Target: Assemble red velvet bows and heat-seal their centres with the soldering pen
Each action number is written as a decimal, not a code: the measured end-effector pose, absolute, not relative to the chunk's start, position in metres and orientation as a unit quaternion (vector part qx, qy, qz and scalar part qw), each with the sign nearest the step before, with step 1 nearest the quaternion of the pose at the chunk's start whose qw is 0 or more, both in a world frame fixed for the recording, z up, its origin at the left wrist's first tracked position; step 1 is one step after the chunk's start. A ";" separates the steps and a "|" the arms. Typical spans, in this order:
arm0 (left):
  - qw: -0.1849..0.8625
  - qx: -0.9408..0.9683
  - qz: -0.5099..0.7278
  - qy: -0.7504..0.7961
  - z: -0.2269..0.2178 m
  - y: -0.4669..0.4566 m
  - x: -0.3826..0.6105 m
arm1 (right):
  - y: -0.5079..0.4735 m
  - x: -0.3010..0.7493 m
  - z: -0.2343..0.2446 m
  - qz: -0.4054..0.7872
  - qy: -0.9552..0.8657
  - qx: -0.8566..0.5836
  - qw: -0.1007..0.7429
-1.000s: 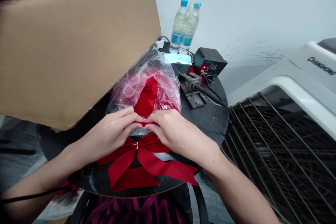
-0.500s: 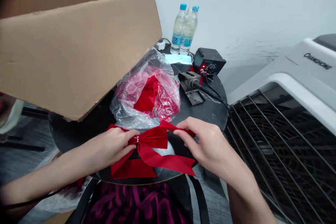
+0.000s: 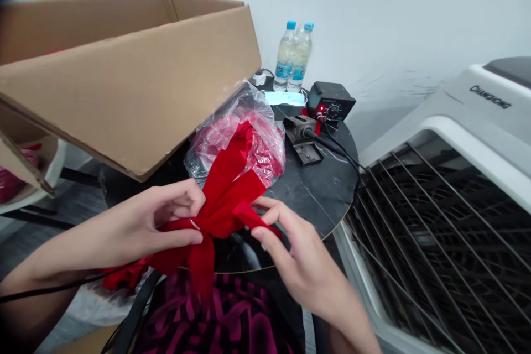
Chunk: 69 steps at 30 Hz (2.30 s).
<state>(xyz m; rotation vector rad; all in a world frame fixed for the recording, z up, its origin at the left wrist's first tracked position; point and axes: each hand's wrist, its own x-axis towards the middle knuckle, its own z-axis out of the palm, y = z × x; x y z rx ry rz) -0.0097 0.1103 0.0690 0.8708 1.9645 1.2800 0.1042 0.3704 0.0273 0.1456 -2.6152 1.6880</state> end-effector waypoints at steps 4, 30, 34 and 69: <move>0.340 0.300 0.583 0.674 0.072 0.116 -0.012 | 0.349 0.101 0.027 0.602 -0.795 0.072 0.026; 0.586 0.189 0.596 0.516 0.027 0.155 -0.080 | 0.439 0.044 0.039 0.399 -0.908 0.128 -0.013; 0.585 0.097 0.629 0.502 0.025 0.162 -0.079 | 0.446 0.031 0.040 0.344 -0.925 0.157 0.022; 0.248 0.211 0.702 0.633 0.010 0.166 -0.050 | 0.332 0.046 0.013 0.687 -0.715 -0.123 0.032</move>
